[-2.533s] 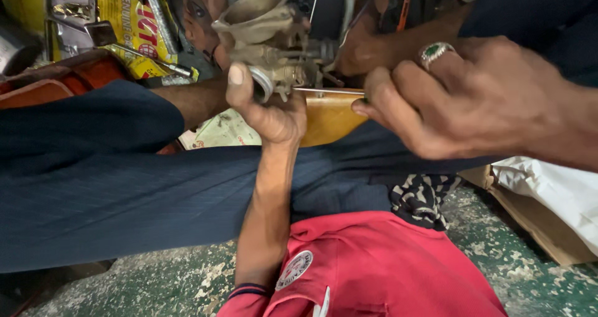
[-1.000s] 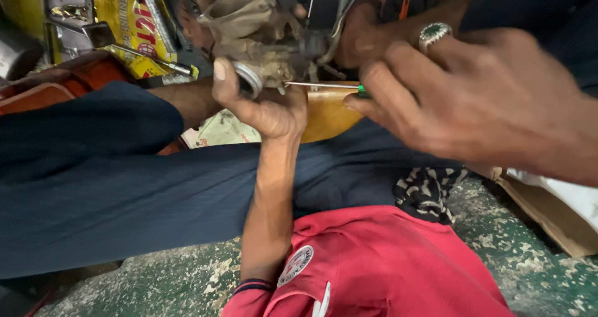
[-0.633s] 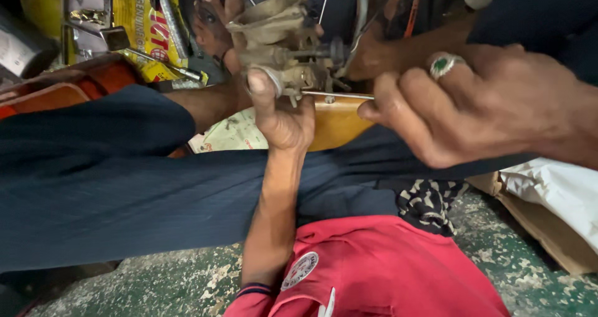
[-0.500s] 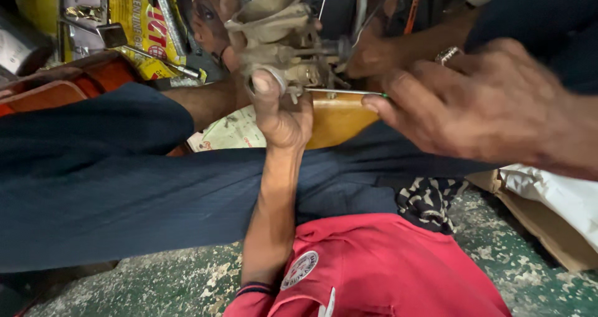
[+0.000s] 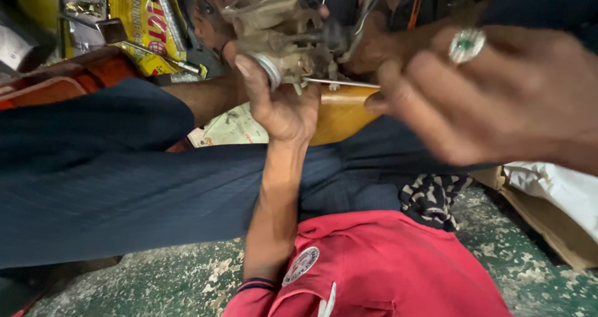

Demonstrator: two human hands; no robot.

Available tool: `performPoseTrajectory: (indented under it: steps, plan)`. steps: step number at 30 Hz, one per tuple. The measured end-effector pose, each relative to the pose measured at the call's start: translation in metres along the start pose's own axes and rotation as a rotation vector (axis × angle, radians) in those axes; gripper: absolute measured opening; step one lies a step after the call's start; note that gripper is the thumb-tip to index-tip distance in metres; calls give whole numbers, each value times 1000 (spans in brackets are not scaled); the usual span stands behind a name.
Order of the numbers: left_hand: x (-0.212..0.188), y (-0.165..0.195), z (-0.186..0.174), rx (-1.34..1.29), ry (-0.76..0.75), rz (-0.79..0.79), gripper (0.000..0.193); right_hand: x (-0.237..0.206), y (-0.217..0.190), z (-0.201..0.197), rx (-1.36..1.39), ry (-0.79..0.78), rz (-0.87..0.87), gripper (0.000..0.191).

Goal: The person disassembles a motorcycle carburetor using screwdrivers, removes small internal parts, and places them into an orange parts tray. The person then reassembles the carburetor and places it into a metal pan.

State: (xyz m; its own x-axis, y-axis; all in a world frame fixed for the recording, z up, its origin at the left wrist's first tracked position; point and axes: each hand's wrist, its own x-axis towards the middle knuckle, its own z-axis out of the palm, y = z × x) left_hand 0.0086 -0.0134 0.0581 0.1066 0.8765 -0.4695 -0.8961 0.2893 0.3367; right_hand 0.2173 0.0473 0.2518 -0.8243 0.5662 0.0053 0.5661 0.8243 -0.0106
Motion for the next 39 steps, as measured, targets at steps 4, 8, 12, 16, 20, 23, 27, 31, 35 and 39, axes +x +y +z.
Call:
performPoseTrajectory:
  steps: [4,8,12,16,20,23,27,31,35,39]
  plan:
    - [4,7,17,9,-61,64,68,1,-5,4,-106,-11,-96,36]
    - [11,6,21,42,-201,167,61,-1,-13,8,79,-78,91,33]
    - [12,5,21,49,-190,169,65,2,-16,8,352,-194,257,29]
    - [4,10,18,48,-138,75,68,9,-17,4,539,-319,448,29]
    - [0,12,14,35,-10,-24,83,16,-16,-2,645,-508,622,36]
    - [1,11,12,42,-35,-15,82,21,-14,-6,755,-491,722,37]
    - [3,9,9,54,-30,12,83,25,-13,-9,800,-566,890,41]
    - [5,10,5,59,12,27,87,27,-14,-9,874,-589,979,40]
    - [4,11,7,5,-4,-5,85,28,-11,-9,850,-558,891,38]
    - [7,5,15,-57,-97,59,72,26,-9,-15,639,-346,497,30]
